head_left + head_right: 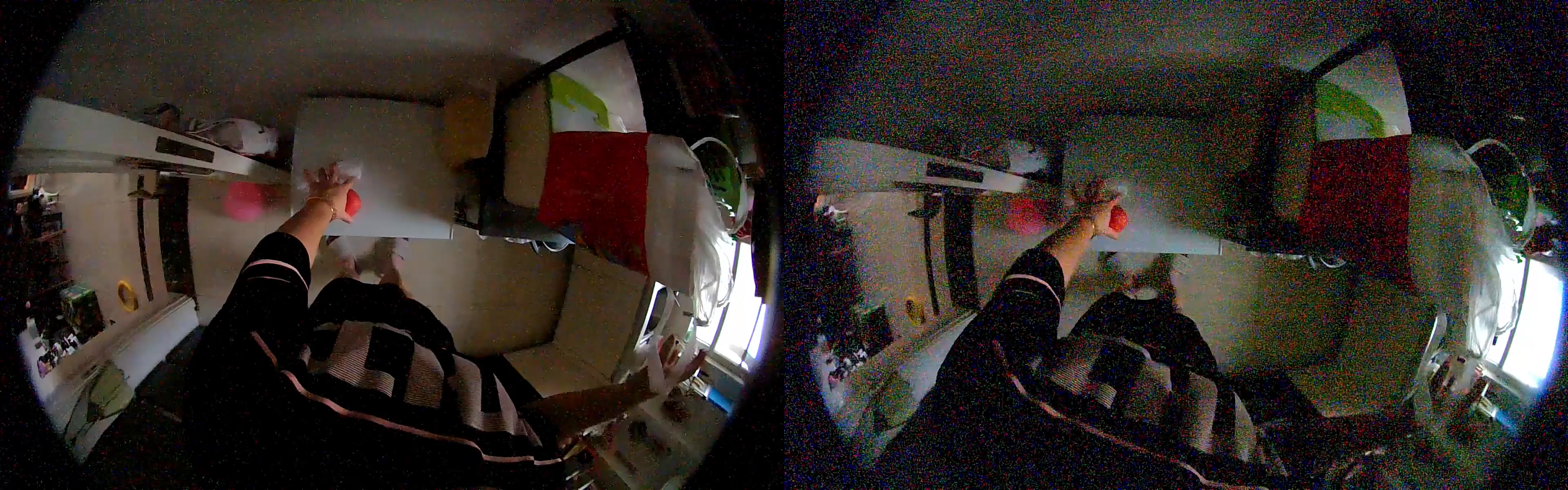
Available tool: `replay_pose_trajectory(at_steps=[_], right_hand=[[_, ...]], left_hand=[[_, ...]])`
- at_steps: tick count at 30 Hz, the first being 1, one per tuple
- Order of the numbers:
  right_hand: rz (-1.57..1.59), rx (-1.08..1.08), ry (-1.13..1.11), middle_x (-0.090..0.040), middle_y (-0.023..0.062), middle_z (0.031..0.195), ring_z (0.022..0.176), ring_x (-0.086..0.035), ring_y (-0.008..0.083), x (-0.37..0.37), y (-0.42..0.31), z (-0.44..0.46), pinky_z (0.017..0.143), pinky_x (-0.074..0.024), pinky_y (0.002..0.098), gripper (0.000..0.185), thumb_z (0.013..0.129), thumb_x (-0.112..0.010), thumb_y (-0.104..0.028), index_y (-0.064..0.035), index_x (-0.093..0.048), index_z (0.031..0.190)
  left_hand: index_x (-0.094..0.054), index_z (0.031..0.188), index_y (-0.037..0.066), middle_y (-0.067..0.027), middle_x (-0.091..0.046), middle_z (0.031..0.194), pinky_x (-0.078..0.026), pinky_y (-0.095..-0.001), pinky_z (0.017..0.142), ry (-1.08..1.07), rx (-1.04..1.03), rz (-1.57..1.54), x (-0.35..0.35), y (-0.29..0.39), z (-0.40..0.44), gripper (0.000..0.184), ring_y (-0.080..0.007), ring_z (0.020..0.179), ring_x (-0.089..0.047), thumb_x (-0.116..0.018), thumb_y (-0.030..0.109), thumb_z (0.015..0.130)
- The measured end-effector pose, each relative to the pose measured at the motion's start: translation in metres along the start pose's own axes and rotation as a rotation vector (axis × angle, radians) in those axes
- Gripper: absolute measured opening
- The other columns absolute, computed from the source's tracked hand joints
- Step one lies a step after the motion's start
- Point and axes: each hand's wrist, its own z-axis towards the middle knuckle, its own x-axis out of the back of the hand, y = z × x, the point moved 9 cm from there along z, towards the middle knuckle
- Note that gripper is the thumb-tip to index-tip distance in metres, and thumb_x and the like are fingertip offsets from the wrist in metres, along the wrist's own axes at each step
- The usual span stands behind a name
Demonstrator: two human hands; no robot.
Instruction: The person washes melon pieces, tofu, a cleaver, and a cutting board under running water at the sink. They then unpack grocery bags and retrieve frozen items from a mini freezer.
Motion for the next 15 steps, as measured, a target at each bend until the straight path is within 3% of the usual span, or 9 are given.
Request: replay_pose_trajectory(at_steps=[3, 6, 7, 8, 9, 11, 13, 15], right_hand=[[0.042, -0.128, -0.074, -0.058, 0.0106, 0.099, 0.087, -0.054, 0.0195, -0.016, 0.03, -0.081, 0.07, -0.0436, 0.0304, 0.028, 0.085, -0.052, -0.017, 0.0013, -0.057, 0.106], [0.259, -0.251, -0.384, -0.059, 0.0106, 0.097, 0.085, -0.054, 0.0191, -0.096, 0.014, -0.161, 0.068, -0.0444, 0.03, 0.028, 0.085, -0.052, -0.017, 0.002, -0.058, 0.104], [0.341, -0.284, -0.534, -0.059, 0.0106, 0.096, 0.084, -0.055, 0.019, -0.136, -0.015, -0.19, 0.067, -0.0447, 0.0299, 0.028, 0.085, -0.052, -0.017, 0.0023, -0.058, 0.104], [0.329, -0.453, -0.636, -0.06, 0.0101, 0.098, 0.086, -0.057, 0.02, -0.172, -0.092, -0.232, 0.073, -0.0462, 0.0304, 0.031, 0.082, -0.058, -0.015, 0.0018, -0.056, 0.108], [0.351, -0.414, -0.78, -0.058, 0.0104, 0.102, 0.09, -0.055, 0.0203, -0.213, -0.122, -0.257, 0.075, -0.0456, 0.0307, 0.036, 0.081, -0.06, -0.015, 0.0019, -0.052, 0.112], [0.451, -0.104, -1.047, -0.054, 0.0111, 0.11, 0.098, -0.053, 0.0209, -0.294, -0.181, -0.297, 0.081, -0.0444, 0.0313, 0.049, 0.079, -0.062, -0.015, 0.0022, -0.043, 0.12], [0.605, 0.019, -1.065, -0.049, 0.0118, 0.119, 0.107, -0.05, 0.0214, -0.349, -0.242, -0.311, 0.087, -0.0431, 0.0319, 0.063, 0.076, -0.065, -0.015, 0.0024, -0.034, 0.128], [0.699, -0.099, -0.937, -0.05, 0.0144, 0.117, 0.102, -0.052, 0.0244, -0.372, -0.305, -0.29, 0.083, -0.0443, 0.0331, 0.062, 0.075, -0.066, -0.02, 0.0034, -0.038, 0.124]], left_hand=[[-0.029, 0.136, 0.032, -0.0148, -0.013, 0.145, -0.012, -0.0611, 0.102, -0.004, -0.057, -0.102, -0.036, -0.003, 0.022, 0.102, -0.035, 0.132, -0.017, -0.079, 0.05, 0.049], [-0.034, 0.134, 0.03, -0.0152, -0.021, 0.141, -0.017, -0.0579, 0.102, 0.047, -0.11, -0.263, -0.093, -0.009, 0.045, 0.095, -0.0347, 0.129, -0.024, -0.078, 0.047, 0.052], [-0.034, 0.133, 0.029, -0.0151, -0.023, 0.14, -0.019, -0.0572, 0.102, 0.067, -0.094, -0.27, -0.092, -0.007, 0.042, 0.093, -0.0347, 0.128, -0.025, -0.078, 0.046, 0.053], [-0.035, 0.133, 0.029, -0.0151, -0.025, 0.138, -0.02, -0.0565, 0.101, 0.088, -0.078, -0.278, -0.09, -0.006, 0.039, 0.091, -0.0347, 0.127, -0.026, -0.077, 0.045, 0.054], [-0.035, 0.133, 0.028, -0.0149, -0.026, 0.138, -0.021, -0.0561, 0.101, 0.112, -0.037, -0.238, -0.067, -0.003, 0.024, 0.09, -0.0347, 0.127, -0.027, -0.077, 0.044, 0.055], [-0.035, 0.133, 0.028, -0.0149, -0.027, 0.136, -0.024, -0.0549, 0.1, 0.158, -0.015, -0.246, -0.066, -0.004, 0.021, 0.087, -0.0353, 0.125, -0.029, -0.076, 0.041, 0.057], [-0.034, 0.134, 0.028, -0.0156, -0.028, 0.136, -0.024, -0.0543, 0.099, 0.178, -0.067, -0.365, -0.083, -0.008, 0.028, 0.086, -0.0365, 0.124, -0.029, -0.075, 0.039, 0.059], [-0.033, 0.134, 0.028, -0.018, -0.031, 0.134, -0.025, -0.0551, 0.099, 0.177, -0.155, -0.396, -0.051, 0.001, 0.005, 0.084, -0.0375, 0.125, -0.027, -0.074, 0.037, 0.062]])
